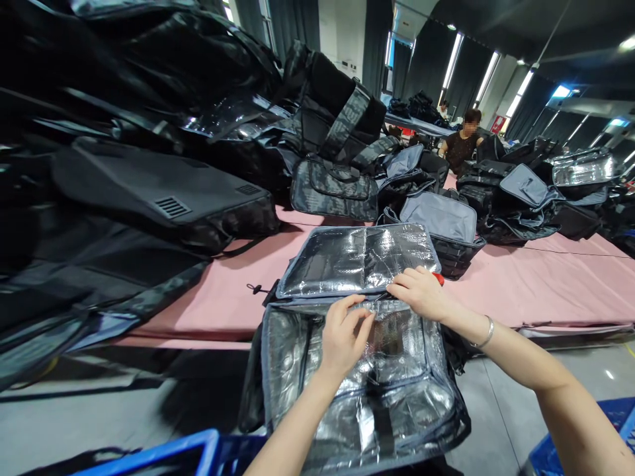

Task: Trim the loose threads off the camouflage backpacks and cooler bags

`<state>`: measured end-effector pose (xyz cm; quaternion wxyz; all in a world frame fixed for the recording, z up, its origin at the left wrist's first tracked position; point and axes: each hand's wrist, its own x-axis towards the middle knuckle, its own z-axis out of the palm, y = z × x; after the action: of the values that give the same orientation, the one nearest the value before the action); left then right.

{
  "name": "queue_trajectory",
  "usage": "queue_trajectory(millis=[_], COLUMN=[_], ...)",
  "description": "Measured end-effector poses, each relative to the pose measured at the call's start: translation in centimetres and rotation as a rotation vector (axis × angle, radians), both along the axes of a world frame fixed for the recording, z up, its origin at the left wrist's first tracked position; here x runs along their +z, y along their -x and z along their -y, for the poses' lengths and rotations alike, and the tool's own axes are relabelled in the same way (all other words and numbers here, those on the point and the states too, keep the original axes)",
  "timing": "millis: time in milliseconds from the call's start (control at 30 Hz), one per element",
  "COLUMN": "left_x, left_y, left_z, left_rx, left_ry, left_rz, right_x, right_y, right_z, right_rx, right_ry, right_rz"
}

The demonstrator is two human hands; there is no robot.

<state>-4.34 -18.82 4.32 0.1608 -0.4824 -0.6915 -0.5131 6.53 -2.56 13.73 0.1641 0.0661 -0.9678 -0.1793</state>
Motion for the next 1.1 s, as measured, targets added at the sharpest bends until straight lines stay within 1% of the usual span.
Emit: queue_trajectory(millis=[100,167,333,467,600,767,900,1100], left_x=[-0.5,-0.9,-1.5,-1.5,-1.5,-1.7,-1.8,-1.0], left_y=[0.0,0.0,0.0,-0.1,-0.1,-0.1,-0.1,0.0], left_z=[1.2,1.5,0.2,-0.9,-1.2,-1.1,-1.1,0.0], left_rx=[0.048,0.092,0.154,0.186,0.177,0.147,0.145,0.186], left_ry=[-0.011,-0.002,0.018,0.023,0.026,0.040,0.047,0.023], left_rz=[0.123,0.221,0.434,0.523,0.545,0.534,0.516,0.436], right_x=[-0.2,-0.4,-0.7,-0.6,-0.8,-1.7,-2.2,-2.5], right_y=[-0.2,-0.1,0.8,1.1,1.2,1.6,1.8,1.5], right_z=[0.0,0.1,1.0,1.5,1.9,2.4,2.6,2.2], right_rx=[0.011,0.030,0.074,0.085,0.082,0.074,0.069,0.027], right_ry=[0.056,0.064,-0.008,-0.068,-0.093,-0.092,-0.095,0.002], right_rz=[-0.040,-0.053,-0.083,-0.107,-0.111,-0.056,-0.091,-0.096])
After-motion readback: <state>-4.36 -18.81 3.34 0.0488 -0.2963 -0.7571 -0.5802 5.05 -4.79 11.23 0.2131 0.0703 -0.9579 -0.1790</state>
